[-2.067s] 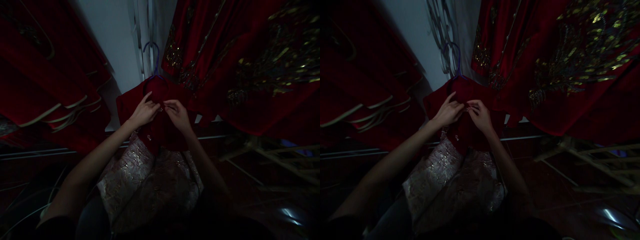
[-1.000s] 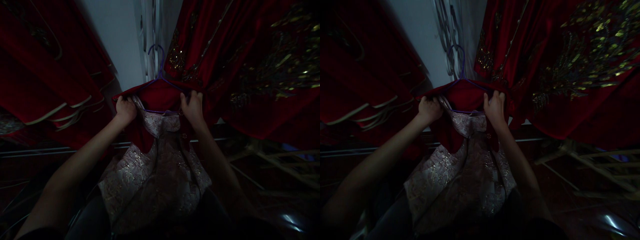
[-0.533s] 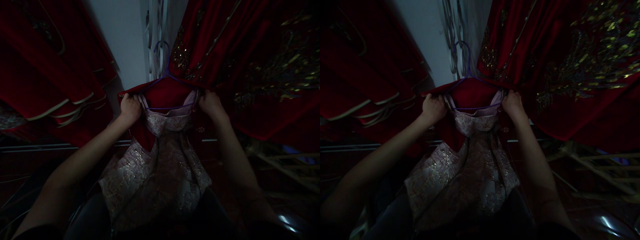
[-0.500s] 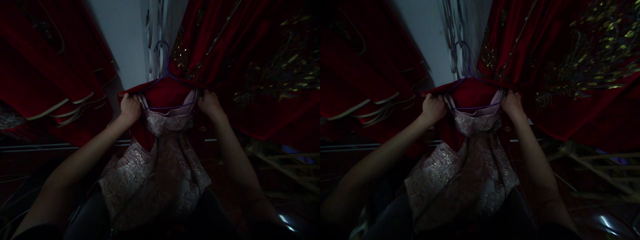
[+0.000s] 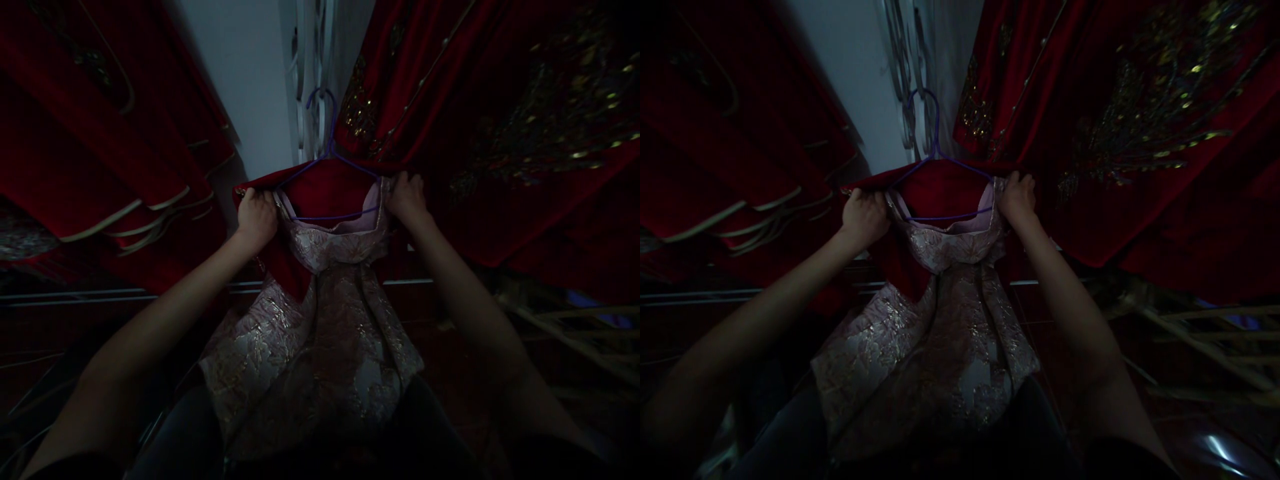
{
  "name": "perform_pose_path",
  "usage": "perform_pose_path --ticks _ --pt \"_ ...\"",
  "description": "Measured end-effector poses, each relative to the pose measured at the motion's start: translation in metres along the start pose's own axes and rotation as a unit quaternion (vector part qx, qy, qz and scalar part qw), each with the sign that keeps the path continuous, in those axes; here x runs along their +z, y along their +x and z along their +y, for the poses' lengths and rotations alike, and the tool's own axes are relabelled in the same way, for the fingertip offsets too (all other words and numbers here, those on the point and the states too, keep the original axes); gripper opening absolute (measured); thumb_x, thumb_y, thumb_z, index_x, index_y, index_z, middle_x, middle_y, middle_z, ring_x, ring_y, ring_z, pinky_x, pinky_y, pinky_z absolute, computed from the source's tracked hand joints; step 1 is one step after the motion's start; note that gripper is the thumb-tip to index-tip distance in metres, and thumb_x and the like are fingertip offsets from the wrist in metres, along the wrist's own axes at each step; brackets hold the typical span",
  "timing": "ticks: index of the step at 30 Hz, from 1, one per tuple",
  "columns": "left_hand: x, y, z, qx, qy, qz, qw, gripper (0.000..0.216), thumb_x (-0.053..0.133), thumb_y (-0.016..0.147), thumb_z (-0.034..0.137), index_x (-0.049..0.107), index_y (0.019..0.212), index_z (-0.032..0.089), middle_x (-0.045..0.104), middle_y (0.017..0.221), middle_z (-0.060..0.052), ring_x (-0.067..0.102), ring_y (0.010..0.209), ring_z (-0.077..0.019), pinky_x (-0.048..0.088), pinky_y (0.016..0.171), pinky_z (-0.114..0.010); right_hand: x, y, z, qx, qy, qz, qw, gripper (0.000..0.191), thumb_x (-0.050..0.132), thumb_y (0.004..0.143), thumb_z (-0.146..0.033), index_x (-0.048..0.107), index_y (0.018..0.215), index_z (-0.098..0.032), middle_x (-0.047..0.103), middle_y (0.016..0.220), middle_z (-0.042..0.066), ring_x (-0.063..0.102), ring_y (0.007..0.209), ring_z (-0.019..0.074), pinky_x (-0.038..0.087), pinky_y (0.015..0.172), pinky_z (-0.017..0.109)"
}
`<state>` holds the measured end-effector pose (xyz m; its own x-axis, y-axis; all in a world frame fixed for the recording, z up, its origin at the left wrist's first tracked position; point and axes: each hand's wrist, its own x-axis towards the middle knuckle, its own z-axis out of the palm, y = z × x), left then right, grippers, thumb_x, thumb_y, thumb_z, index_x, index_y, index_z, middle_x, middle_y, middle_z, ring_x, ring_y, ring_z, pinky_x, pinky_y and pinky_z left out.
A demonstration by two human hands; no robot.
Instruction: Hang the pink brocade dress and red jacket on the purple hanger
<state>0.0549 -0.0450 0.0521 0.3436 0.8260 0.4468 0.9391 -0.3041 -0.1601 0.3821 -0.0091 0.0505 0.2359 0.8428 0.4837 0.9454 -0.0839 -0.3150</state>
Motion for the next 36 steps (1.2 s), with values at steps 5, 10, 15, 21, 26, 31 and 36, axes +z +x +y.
perform_pose_path --ticks 5,10,15,21,26,31,36 --pt "0.001 0.007 -0.032 0.044 -0.018 -0.068 0.997 0.038 0.048 0.079 0.034 0.056 0.107 0.009 0.065 0.097 -0.018 0.060 0.099 -0.0319 0.037 0.095 -0.046 -0.028 0.013 0.014 0.006 0.013 -0.130 0.991 0.026 0.062 0.078 -0.034 0.064 0.088 -0.010 0.064 0.091 0.019 0.061 0.092 0.0321 0.047 0.082 0.047" --pt "0.002 0.010 -0.061 0.078 -0.215 -0.108 0.967 0.042 0.029 0.092 0.042 0.057 0.110 0.016 0.066 0.106 -0.010 0.062 0.095 -0.0199 0.047 0.085 -0.030 -0.070 0.007 0.033 -0.094 0.230 -0.278 0.928 0.027 0.067 0.074 -0.043 0.068 0.086 -0.019 0.069 0.080 0.005 0.062 0.072 0.0194 0.051 0.069 0.035" --pt "0.009 0.000 -0.063 0.053 -0.271 -0.006 0.961 0.046 0.035 0.092 0.051 0.066 0.105 0.020 0.069 0.109 -0.007 0.063 0.098 -0.0191 0.047 0.085 -0.027 -0.063 -0.013 0.026 -0.108 0.323 -0.156 0.927 0.030 0.064 0.077 -0.046 0.068 0.090 -0.020 0.070 0.088 0.006 0.063 0.079 0.0187 0.051 0.073 0.034" --pt "0.026 -0.006 -0.064 -0.067 -0.265 0.041 0.961 0.057 0.029 0.092 0.056 0.065 0.111 0.016 0.072 0.103 -0.009 0.064 0.084 -0.0196 0.047 0.073 -0.027 -0.027 -0.010 0.042 -0.052 0.318 0.002 0.947 0.024 0.057 0.082 -0.039 0.065 0.091 -0.018 0.070 0.094 0.009 0.064 0.085 0.0193 0.050 0.079 0.034" --pt "0.040 -0.021 -0.086 -0.078 -0.114 -0.079 0.987 0.059 0.028 0.092 0.057 0.069 0.094 0.015 0.070 0.082 -0.011 0.061 0.073 -0.0204 0.041 0.067 -0.030 0.003 -0.028 0.085 0.074 0.313 0.069 0.944 0.017 0.053 0.082 -0.029 0.062 0.088 -0.016 0.069 0.089 0.012 0.063 0.079 0.0197 0.049 0.078 0.037" --pt "0.047 -0.041 -0.070 0.031 -0.155 -0.196 0.968 0.044 0.037 0.090 0.051 0.067 0.086 0.019 0.067 0.071 -0.006 0.058 0.060 -0.0164 0.035 0.056 -0.028 0.039 -0.082 0.086 0.054 0.354 -0.074 0.931 0.015 0.060 0.077 -0.034 0.063 0.078 -0.019 0.070 0.079 0.007 0.063 0.072 0.0191 0.051 0.070 0.034" --pt "0.024 -0.021 -0.003 0.090 -0.318 -0.055 0.942 0.034 0.035 0.093 0.039 0.062 0.094 0.018 0.068 0.084 -0.005 0.061 0.072 -0.0145 0.045 0.066 -0.027 0.045 -0.120 0.050 -0.031 0.383 -0.086 0.919 0.027 0.053 0.084 -0.048 0.059 0.083 -0.022 0.065 0.085 0.004 0.061 0.083 0.0197 0.048 0.081 0.035"
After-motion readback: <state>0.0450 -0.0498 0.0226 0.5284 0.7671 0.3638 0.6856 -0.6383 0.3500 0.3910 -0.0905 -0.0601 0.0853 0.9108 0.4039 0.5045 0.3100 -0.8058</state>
